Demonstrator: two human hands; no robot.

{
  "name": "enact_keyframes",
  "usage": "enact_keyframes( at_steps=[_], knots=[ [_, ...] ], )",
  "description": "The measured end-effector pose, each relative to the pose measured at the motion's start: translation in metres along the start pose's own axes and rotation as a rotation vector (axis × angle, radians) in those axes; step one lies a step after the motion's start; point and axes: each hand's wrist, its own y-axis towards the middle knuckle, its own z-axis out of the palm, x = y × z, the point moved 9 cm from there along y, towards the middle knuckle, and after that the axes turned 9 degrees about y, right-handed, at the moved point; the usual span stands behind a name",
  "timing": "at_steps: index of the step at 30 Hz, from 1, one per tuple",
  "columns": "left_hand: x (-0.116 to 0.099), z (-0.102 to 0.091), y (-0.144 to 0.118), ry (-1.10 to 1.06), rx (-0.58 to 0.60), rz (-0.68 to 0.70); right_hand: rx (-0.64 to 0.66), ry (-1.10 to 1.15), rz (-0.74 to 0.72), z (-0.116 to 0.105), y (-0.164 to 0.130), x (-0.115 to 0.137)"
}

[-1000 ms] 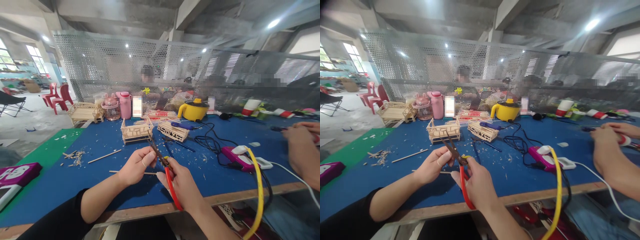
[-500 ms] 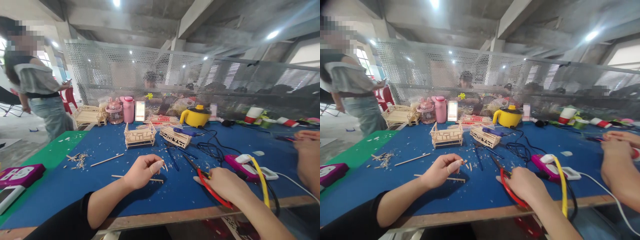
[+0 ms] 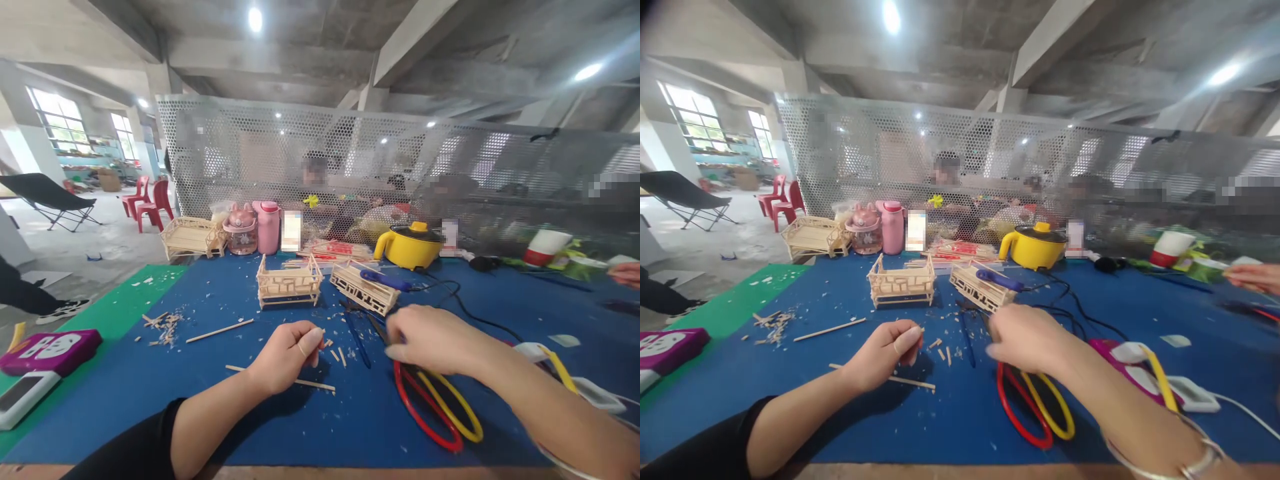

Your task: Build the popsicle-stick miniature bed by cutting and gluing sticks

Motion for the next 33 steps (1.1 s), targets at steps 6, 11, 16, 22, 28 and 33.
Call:
enact_keyframes(
  at_steps=[6,11,16,22,28,33],
  knots=[
    [0.001,-0.004,0.001,0.072,-0.017,0.018,-0.06,0.361,-0.472,0.01,0.002,0.086],
    [-0.001,-0.004,0.003,0.12,-0.004,0.082,0.011,0.479,-0.487,0.025,0.011,0.086],
    [0.007,0.0,0.002,0.202,0.035,0.033,-0.021,0.59,-0.413,0.037,0.02,0.064],
    [-0.059,-0.069,0.016,0.849,-0.445,0.301,-0.114,0.746,-0.235,0.05,0.034,0.03],
    [-0.048,-0.079,0.088,1.342,0.066,0.074,-0.144,0.804,-0.203,0.056,0.036,0.019],
    [-0.036,-0.068,0.091,1.377,0.267,0.044,-0.13,0.815,-0.201,0.063,0.039,0.016]
  ],
)
